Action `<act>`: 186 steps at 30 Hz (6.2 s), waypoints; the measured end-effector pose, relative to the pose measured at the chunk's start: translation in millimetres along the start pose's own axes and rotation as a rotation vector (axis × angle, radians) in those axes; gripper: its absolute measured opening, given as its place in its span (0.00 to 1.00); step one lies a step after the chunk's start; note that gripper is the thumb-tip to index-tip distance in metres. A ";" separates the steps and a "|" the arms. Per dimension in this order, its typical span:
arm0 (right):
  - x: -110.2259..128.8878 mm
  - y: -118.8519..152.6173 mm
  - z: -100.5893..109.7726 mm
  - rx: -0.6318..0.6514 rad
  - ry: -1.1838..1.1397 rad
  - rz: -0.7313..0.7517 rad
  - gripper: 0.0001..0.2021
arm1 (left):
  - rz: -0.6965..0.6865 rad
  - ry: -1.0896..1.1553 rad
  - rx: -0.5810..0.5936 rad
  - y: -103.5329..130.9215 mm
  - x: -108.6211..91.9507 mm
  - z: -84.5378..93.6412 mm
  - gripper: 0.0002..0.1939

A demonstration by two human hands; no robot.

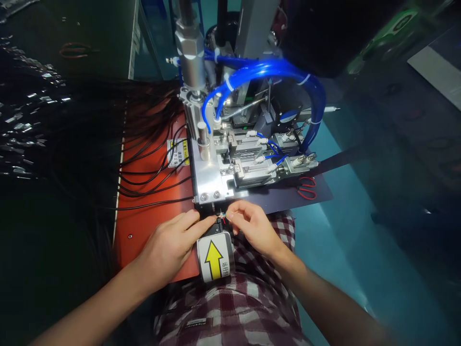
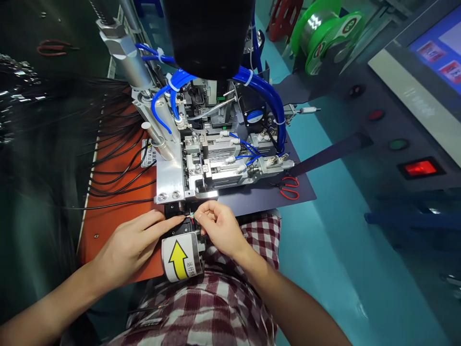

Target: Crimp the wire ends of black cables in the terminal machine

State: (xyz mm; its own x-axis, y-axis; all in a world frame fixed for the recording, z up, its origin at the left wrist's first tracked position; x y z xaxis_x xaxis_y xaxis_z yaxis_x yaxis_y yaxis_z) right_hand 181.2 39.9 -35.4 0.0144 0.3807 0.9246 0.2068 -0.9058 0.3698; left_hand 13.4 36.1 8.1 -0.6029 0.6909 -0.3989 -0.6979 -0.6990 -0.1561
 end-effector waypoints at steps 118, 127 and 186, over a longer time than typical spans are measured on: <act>9.2 12.6 -13.7 -0.362 0.545 0.289 0.07 | -0.008 -0.115 0.038 1.1 -2.5 -7.1 0.16; -7.8 3.9 -10.0 -0.257 0.107 0.019 0.10 | -0.012 -0.101 0.031 3.5 -0.8 -8.4 0.17; -28.7 -6.4 -14.0 -0.047 -0.177 0.123 0.14 | 0.018 -0.262 0.033 0.2 -6.1 -5.9 0.16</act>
State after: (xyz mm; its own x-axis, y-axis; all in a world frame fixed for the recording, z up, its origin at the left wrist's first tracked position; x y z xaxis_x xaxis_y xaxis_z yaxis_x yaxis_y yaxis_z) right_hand 165.9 32.2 -63.0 0.2090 0.2900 0.9339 0.1470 -0.9535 0.2632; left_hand 19.2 30.7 5.1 -0.6922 0.7054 -0.1526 -0.6955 -0.7085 -0.1197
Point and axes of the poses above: each hand's wrist, its own y-axis away from the middle knuckle, its own z-axis out of the back of the hand, x = y × z, the point moved 4 cm from there along -y, towards the middle knuckle, and after that the axes turned 2 degrees about x, right-handed, at the moved point
